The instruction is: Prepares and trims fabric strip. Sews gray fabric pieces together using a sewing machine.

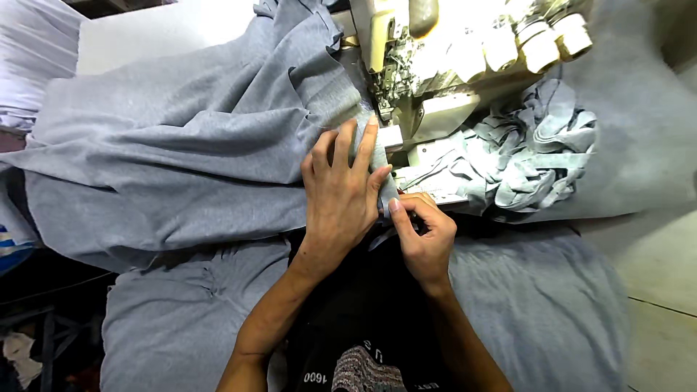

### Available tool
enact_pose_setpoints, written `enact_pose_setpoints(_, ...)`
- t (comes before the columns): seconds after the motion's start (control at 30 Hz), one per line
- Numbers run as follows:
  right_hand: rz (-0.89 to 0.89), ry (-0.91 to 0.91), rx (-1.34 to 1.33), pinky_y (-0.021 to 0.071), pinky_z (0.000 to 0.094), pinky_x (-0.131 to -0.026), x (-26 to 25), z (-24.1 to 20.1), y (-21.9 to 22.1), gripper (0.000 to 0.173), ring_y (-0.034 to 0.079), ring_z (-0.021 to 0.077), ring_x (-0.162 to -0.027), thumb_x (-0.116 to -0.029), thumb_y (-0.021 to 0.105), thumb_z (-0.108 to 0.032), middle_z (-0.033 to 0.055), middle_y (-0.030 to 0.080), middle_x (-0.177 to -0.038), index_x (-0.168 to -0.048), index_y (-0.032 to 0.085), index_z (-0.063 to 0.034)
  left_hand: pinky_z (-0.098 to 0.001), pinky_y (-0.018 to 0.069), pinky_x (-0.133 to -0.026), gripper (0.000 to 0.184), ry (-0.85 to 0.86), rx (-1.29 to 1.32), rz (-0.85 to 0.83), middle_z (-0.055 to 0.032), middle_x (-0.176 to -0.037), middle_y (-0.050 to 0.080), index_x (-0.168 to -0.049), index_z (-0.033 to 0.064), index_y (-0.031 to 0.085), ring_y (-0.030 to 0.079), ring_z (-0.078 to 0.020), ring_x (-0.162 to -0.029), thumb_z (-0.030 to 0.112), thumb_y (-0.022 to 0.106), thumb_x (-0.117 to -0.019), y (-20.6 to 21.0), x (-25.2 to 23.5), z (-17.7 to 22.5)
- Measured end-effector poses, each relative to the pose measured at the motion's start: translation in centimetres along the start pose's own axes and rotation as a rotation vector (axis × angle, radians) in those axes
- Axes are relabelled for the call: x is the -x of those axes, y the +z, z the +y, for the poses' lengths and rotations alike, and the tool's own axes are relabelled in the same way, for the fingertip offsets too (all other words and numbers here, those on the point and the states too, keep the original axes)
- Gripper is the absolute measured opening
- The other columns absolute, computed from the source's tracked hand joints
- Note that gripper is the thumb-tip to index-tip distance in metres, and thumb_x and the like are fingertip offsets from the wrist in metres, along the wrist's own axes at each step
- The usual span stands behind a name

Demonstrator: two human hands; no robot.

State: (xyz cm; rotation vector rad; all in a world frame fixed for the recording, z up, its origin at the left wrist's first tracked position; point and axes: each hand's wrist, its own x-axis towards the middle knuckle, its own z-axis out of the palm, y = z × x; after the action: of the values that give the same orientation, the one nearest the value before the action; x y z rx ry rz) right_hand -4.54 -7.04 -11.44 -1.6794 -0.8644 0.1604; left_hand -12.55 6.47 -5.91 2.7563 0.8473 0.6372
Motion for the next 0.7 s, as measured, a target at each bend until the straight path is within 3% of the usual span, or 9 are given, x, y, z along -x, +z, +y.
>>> enact_pose_setpoints(0.17,0.004,-0.013,0.003,0.0488,0.0265,-0.075,0.0,0.0,0.0,0.021,0.063,0.0067,-0.083,-0.0978,0.062,-0.018,-0.0002,0.073,-0.088,-0.085,0.076,-0.008,-0.0535,0.0357,-0.104,0.059,-0.002,-0.015,-0.006,-0.0111,-0.159,0.041,-0.159,0.0169,0.042,0.039,-0.0356,-0.14,0.045,0.04,-0.1072,0.0,0.0,-0.1)
enact_pose_setpoints(0.43,0.011,-0.021,-0.001,0.0488,0.027,-0.076,-0.1,0.0,0.2,0.022,0.062,0.0074,-0.083,-0.0977,0.062,-0.017,0.0004,0.073,-0.088,-0.084,0.076,-0.0075,-0.0532,0.0354,-0.098,0.053,0.002,-0.066,-0.012,-0.0126,-0.156,0.043,-0.157,0.0246,0.046,0.042,-0.0367,-0.132,0.043,0.039,-0.1083,-0.1,-0.7,-0.4)
enact_pose_setpoints(0.6,0.014,-0.021,0.013,0.0495,0.028,-0.076,0.0,0.2,0.3,0.021,0.063,0.0079,-0.082,-0.0981,0.062,-0.018,0.0003,0.073,-0.088,-0.085,0.076,-0.0076,-0.0511,0.0389,-0.1,0.049,0.002,0.04,0.021,-0.0099,-0.155,0.048,-0.146,0.0096,0.053,0.046,-0.0336,-0.135,0.038,0.043,-0.1075,-0.7,-0.6,-1.0)
enact_pose_setpoints(0.7,0.012,-0.02,0.014,0.0494,0.0282,-0.077,0.0,0.2,0.4,0.022,0.063,0.0079,-0.082,-0.0983,0.062,-0.018,0.0002,0.073,-0.088,-0.085,0.076,-0.0077,-0.0516,0.0384,-0.103,0.05,0.015,0.026,0.043,-0.013,-0.154,0.048,-0.145,0.0051,0.054,0.046,-0.0348,-0.136,0.036,0.044,-0.1078,-0.7,-0.2,-1.2)
